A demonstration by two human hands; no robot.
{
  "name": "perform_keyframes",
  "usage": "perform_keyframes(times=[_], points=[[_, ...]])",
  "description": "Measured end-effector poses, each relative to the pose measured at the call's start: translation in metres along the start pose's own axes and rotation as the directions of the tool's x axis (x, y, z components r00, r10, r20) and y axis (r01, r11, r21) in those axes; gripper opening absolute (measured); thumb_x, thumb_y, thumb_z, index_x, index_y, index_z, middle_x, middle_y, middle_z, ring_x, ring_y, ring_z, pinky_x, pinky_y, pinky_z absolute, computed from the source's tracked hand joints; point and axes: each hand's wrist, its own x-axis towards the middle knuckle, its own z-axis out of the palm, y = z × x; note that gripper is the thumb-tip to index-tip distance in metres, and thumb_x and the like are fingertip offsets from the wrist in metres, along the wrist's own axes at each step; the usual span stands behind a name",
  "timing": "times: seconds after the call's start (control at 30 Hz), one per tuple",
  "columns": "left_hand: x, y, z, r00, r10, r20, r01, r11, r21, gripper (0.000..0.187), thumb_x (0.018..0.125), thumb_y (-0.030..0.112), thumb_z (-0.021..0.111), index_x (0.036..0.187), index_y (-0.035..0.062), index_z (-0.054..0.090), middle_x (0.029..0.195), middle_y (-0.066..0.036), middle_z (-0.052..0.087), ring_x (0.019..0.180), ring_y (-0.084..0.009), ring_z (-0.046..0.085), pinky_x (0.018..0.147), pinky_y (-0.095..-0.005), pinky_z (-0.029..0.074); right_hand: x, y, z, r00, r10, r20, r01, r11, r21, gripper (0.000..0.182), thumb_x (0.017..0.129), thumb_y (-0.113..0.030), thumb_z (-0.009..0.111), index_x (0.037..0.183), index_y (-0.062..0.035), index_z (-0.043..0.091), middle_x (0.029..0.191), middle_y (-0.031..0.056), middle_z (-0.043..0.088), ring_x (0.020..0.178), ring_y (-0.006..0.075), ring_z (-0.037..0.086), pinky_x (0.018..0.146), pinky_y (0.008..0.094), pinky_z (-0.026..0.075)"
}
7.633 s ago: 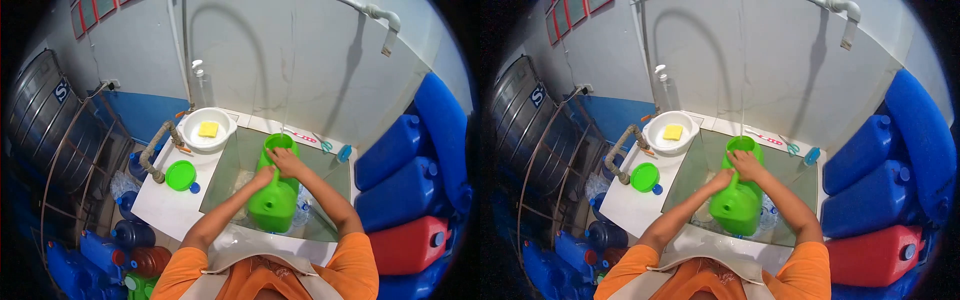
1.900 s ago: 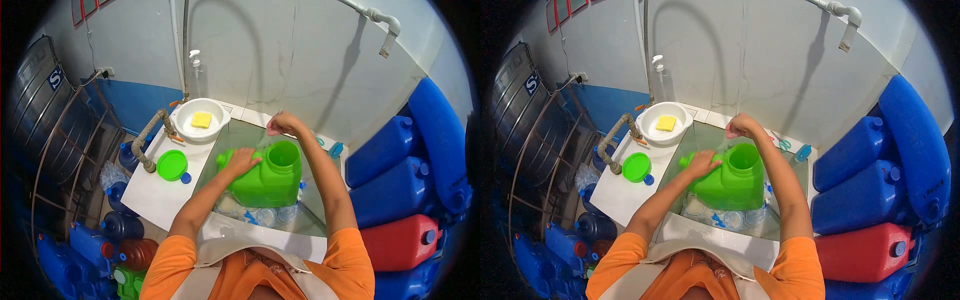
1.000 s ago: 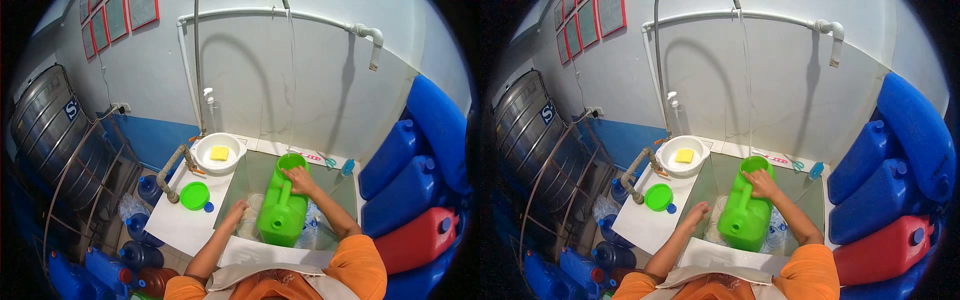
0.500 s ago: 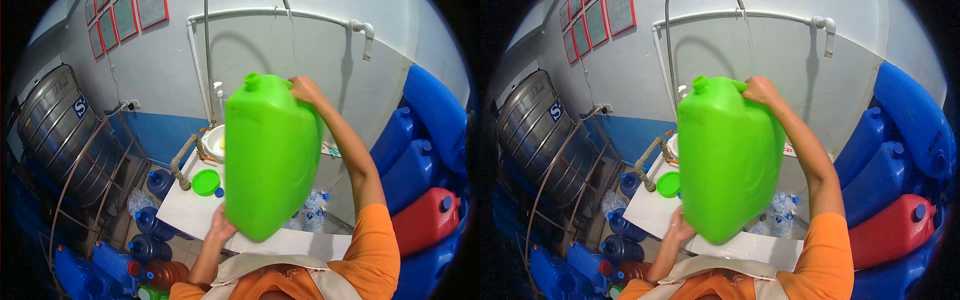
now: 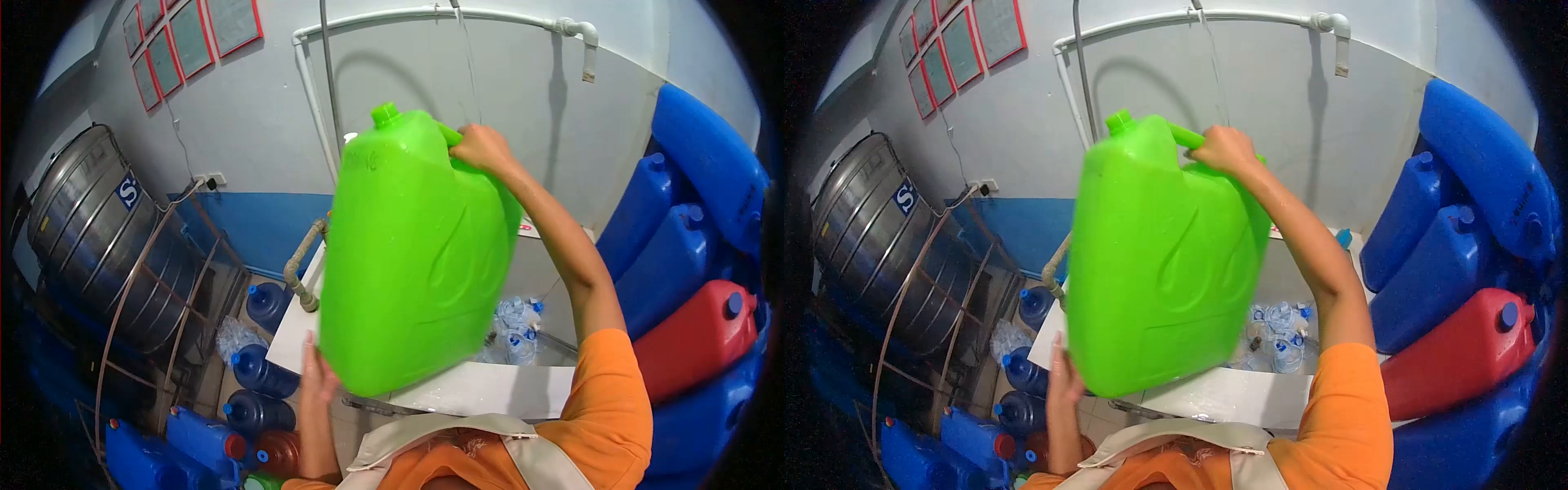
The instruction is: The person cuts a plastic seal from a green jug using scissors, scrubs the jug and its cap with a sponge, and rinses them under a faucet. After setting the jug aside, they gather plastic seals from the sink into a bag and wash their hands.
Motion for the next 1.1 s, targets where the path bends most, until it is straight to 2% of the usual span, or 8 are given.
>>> perform_keyframes(times=[0.13,0.27,0.33,0.5,0.63,0.8,0.9,1.1], points=[[0.035,0.009,0.006,0.963,0.266,0.04,-0.269,0.949,0.163,0.054,0.091,0.048,0.036,0.124,0.0053,0.043,0.113,-0.011,0.055,0.102,-0.0197,0.054,0.09,-0.0355,0.042,0.006,0.011,-0.014,0.984,0.012,-0.18,0.017,0.987,0.161,0.047,0.067,-0.045,0.061,0.088,-0.0038,0.065,0.084,0.0218,0.063,0.08,0.0388,0.06,0.07,0.0452,0.048],[0.042,-0.047,-0.014,0.976,0.208,-0.06,-0.205,0.977,0.05,0.056,0.091,0.049,0.036,0.125,0.004,0.042,0.114,-0.011,0.055,0.102,-0.0202,0.054,0.089,-0.035,0.043,0.015,0.019,0.013,0.995,-0.018,-0.097,0.02,0.999,0.029,0.048,0.066,-0.046,0.062,0.088,-0.004,0.066,0.083,0.022,0.063,0.08,0.0384,0.06,0.071,0.0449,0.048],[0.027,-0.05,-0.034,0.994,-0.105,-0.036,0.101,0.99,-0.102,0.058,0.091,0.049,0.036,0.127,0.004,0.039,0.114,-0.011,0.055,0.103,-0.0209,0.054,0.087,-0.0346,0.044,0.01,0.012,0.026,0.999,0.012,0.053,-0.008,0.997,-0.079,0.046,0.066,-0.044,0.063,0.085,-0.0029,0.066,0.083,0.0209,0.063,0.078,0.0381,0.06,0.069,0.0441,0.048],[0.011,0.037,-0.005,0.969,0.248,-0.002,-0.243,0.951,0.189,0.05,0.092,0.045,0.035,0.122,0.005,0.044,0.114,-0.01,0.054,0.107,-0.0204,0.051,0.091,-0.0351,0.042,0.003,-0.008,0.001,0.988,0.06,-0.141,-0.04,0.99,0.136,0.042,0.067,-0.042,0.061,0.082,-0.0033,0.065,0.082,0.0219,0.062,0.077,0.039,0.059,0.067,0.044,0.047],[0.055,-0.017,-0.032,0.968,0.249,-0.003,-0.248,0.964,0.093,0.049,0.093,0.043,0.035,0.12,0.0043,0.045,0.112,-0.008,0.055,0.108,-0.0194,0.05,0.093,-0.0339,0.04,0.007,0.006,0.001,0.981,0.012,-0.195,0.044,0.959,0.281,0.045,0.067,-0.042,0.061,0.084,-0.0005,0.064,0.08,0.0238,0.061,0.078,0.0398,0.059,0.066,0.0444,0.047],[0.01,-0.013,-0.04,0.993,-0.039,-0.111,0.031,0.997,-0.07,0.049,0.093,0.041,0.034,0.124,0.0039,0.042,0.116,-0.008,0.053,0.11,-0.0193,0.049,0.096,-0.0326,0.038,0.001,-0.012,0.02,0.997,-0.039,0.067,0.041,0.999,-0.034,0.045,0.068,-0.04,0.06,0.083,0.0026,0.063,0.079,0.0259,0.061,0.077,0.0409,0.059,0.068,0.0451,0.047],[0.007,0.042,-0.013,0.967,0.254,-0.01,-0.247,0.949,0.195,0.05,0.094,0.041,0.03,0.126,0.0046,0.04,0.116,-0.009,0.054,0.106,-0.0202,0.052,0.091,-0.0346,0.042,0.007,-0.016,0.004,0.989,0.062,-0.132,-0.048,0.993,0.106,0.044,0.068,-0.041,0.06,0.081,0.0015,0.064,0.078,0.0247,0.061,0.077,0.0402,0.06,0.068,0.0452,0.047],[0.053,-0.031,-0.043,0.993,0.092,-0.068,-0.091,0.996,0.007,0.051,0.093,0.043,0.031,0.127,0.0052,0.04,0.115,-0.009,0.054,0.104,-0.0203,0.053,0.09,-0.0331,0.041,0.014,0.012,0.022,0.994,0.018,-0.104,-0.017,1.0,0.013,0.044,0.069,-0.041,0.06,0.079,0.0014,0.064,0.075,0.0247,0.061,0.074,0.0407,0.059,0.066,0.0456,0.047]])
